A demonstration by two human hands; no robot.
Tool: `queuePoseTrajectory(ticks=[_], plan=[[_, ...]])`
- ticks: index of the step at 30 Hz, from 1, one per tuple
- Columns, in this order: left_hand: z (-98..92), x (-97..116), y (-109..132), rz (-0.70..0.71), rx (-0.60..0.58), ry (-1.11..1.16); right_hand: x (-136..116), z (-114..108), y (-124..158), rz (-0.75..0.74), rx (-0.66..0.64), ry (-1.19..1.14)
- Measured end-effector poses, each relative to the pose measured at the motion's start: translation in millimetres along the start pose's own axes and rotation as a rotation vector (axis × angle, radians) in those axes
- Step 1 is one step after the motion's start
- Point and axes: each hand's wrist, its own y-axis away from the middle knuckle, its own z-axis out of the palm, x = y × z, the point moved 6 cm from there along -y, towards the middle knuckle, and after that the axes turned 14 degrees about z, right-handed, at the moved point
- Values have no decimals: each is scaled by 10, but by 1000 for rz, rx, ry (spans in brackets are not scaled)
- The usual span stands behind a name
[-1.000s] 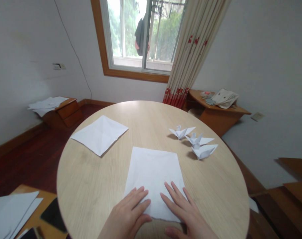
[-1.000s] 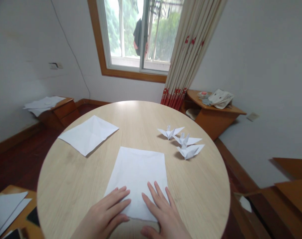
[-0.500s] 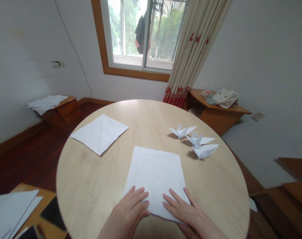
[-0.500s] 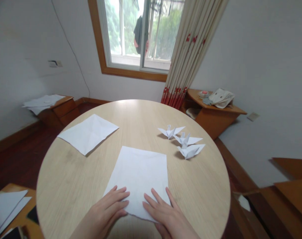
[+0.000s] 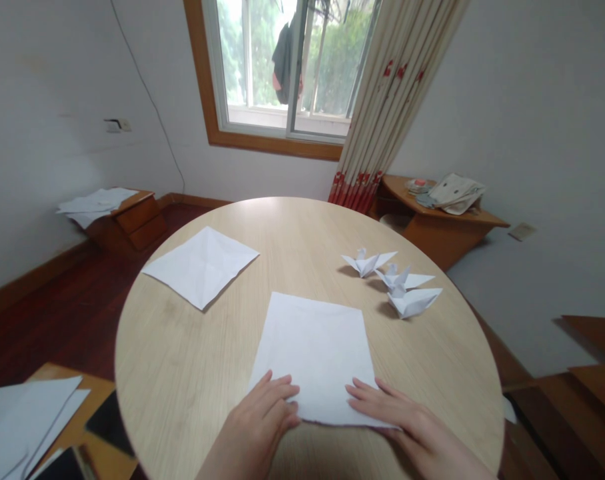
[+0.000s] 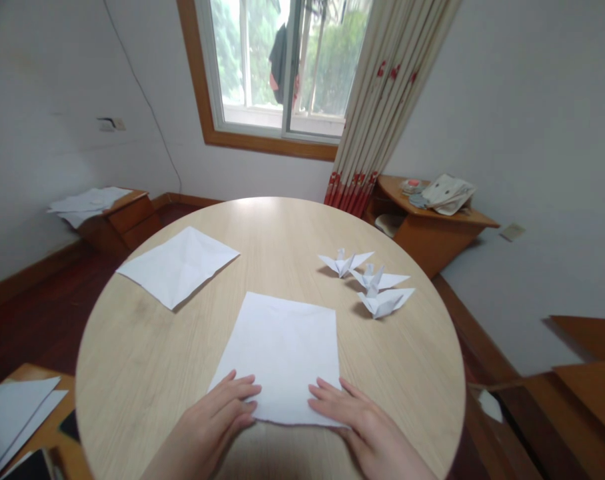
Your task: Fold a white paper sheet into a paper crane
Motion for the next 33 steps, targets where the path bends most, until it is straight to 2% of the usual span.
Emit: queuePoseTrajectory(ticks=[4, 8, 12, 22, 27, 33], plan=[[-5, 8, 9, -22, 11, 2, -73, -113, -70, 113, 40, -107], [-28, 3, 6, -53, 19, -19, -50, -185, -120, 247, 222, -138], [-60, -25, 1, -98, 43, -12, -5, -196, -124, 300, 390, -116], [-42, -46, 28, -192, 17, -20, 32, -204, -118, 261, 588, -33], [-35, -82, 68, -212, 4, -66, 52, -202, -100, 258, 611, -5], [-4, -86, 68, -224, -15, -58, -124, -152, -30, 187, 729, 67]])
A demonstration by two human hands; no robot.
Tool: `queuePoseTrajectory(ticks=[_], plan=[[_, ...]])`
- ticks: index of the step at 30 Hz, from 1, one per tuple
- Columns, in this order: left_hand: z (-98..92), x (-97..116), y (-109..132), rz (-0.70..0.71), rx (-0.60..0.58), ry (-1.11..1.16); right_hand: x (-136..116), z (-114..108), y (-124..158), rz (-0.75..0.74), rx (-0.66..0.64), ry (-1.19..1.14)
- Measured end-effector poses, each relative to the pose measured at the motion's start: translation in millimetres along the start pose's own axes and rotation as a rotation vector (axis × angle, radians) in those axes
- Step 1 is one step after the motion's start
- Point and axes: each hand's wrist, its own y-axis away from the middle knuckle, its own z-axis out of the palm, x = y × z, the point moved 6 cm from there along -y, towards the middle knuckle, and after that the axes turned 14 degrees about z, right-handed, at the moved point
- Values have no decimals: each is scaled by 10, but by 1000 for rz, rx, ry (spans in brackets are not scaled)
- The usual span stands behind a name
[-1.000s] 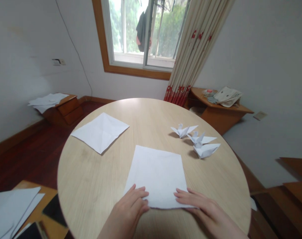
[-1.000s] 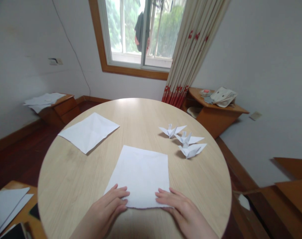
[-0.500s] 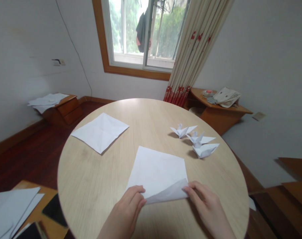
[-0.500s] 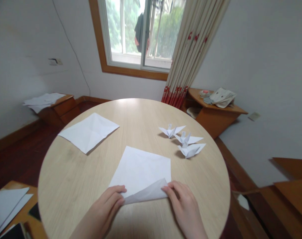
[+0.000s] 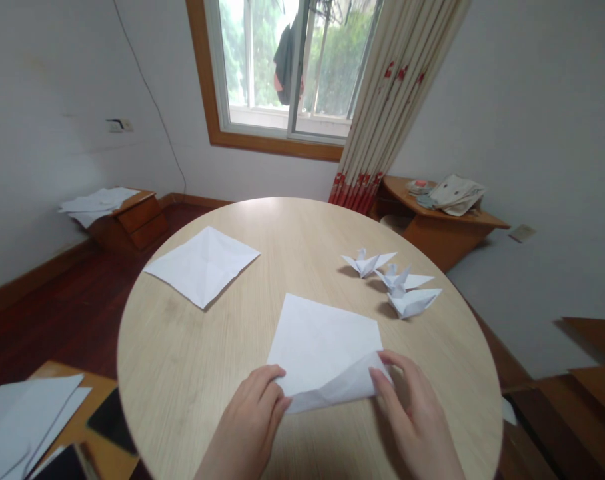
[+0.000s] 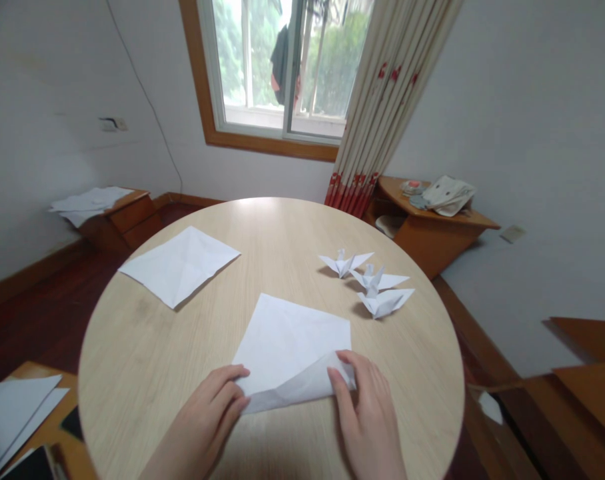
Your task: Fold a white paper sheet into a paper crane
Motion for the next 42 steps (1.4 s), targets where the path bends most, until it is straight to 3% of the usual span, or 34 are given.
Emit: queuePoseTrajectory(ticks=[9, 17, 26, 35, 42], plan=[[-24, 27, -42, 23, 10, -8, -515, 50, 160, -414, 122, 276], [-68, 119, -81, 116, 11, -42, -586, 156, 182, -419, 109, 350], [-67, 190, -94, 177, 12, 56, -734, 244, 121, -450, -61, 258], [-42, 144, -106, 112, -43, 56, -792, 463, -46, -691, -277, 403], [-17, 144, -99, 107, -92, 15, -801, 524, -230, -705, -372, 336]])
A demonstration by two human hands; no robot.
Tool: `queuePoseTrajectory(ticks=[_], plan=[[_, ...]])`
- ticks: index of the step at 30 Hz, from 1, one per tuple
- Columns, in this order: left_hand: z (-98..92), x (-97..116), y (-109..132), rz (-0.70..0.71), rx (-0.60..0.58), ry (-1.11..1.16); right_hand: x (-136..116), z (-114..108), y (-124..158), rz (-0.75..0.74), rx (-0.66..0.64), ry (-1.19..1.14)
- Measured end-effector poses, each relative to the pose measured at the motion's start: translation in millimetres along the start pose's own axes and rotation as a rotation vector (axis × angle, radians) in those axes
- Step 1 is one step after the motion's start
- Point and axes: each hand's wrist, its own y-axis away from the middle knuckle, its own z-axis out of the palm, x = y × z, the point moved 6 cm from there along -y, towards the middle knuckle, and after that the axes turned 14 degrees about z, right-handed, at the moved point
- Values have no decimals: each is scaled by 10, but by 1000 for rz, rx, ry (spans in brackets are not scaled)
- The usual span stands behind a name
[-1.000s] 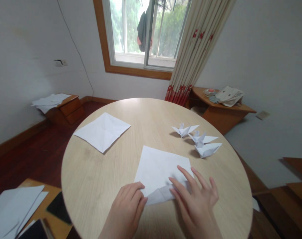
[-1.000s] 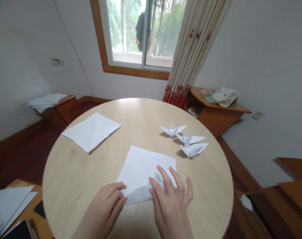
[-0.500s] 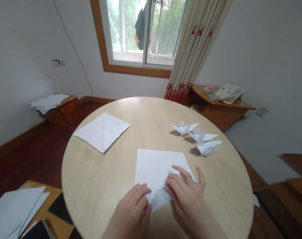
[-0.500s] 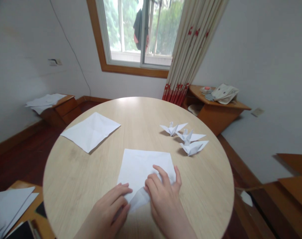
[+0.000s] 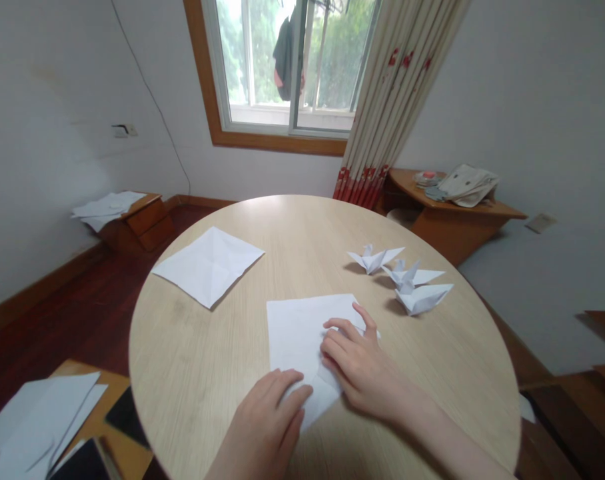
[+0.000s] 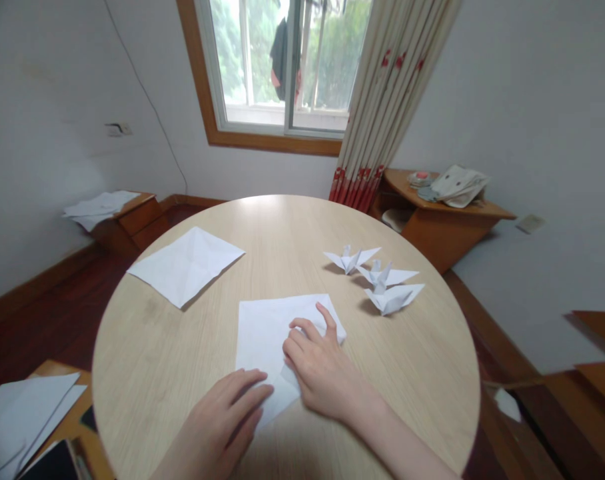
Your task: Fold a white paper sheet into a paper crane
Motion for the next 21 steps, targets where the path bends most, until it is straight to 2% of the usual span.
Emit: queuePoseTrajectory(ticks=[10, 15, 21], plan=[[58, 17, 0, 41, -78, -47, 76, 13, 75, 55, -42, -224], [62, 35, -1, 69, -108, -38, 46, 30, 83, 35, -35, -192], [81, 35, 0, 76, -111, -39, 10, 53, 99, -11, 33, -138]])
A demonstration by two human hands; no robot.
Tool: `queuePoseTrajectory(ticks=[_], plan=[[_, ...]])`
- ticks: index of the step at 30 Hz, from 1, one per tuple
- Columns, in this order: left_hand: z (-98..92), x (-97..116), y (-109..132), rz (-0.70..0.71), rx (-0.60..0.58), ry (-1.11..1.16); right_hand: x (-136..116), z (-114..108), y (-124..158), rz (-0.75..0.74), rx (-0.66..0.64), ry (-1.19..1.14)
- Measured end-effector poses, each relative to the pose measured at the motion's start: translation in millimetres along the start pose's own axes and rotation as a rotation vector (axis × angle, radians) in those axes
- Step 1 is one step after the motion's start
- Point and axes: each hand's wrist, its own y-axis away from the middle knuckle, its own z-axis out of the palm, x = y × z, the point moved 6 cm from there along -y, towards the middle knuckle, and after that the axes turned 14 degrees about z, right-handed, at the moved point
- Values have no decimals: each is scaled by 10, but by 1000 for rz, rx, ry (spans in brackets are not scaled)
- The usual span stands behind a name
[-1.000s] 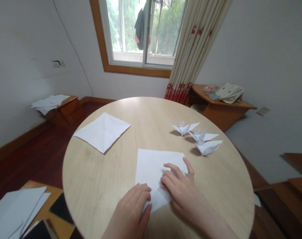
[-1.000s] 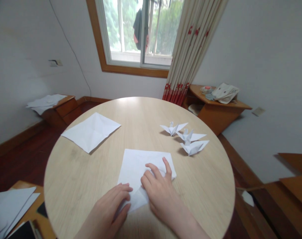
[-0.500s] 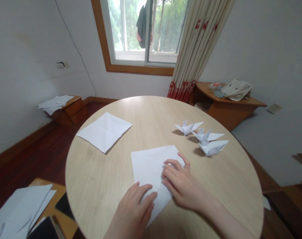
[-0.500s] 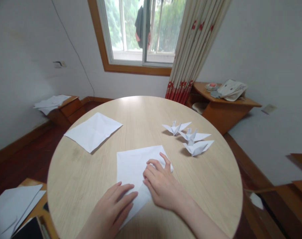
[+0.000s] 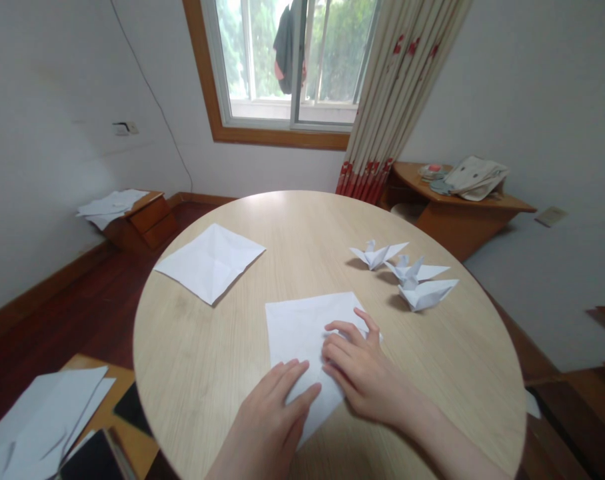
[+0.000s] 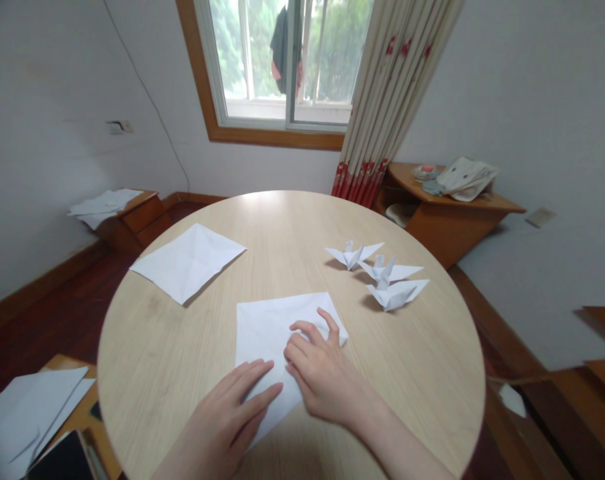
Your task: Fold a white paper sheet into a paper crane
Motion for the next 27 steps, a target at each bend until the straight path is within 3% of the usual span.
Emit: queuePoseTrajectory(ticks=[21, 27], plan=[[44, -19, 0, -48, -39, 3, -55, 23, 20, -130, 63, 103], [42, -46, 10, -74, -4, -70, -55, 13, 18, -159, 110, 152]])
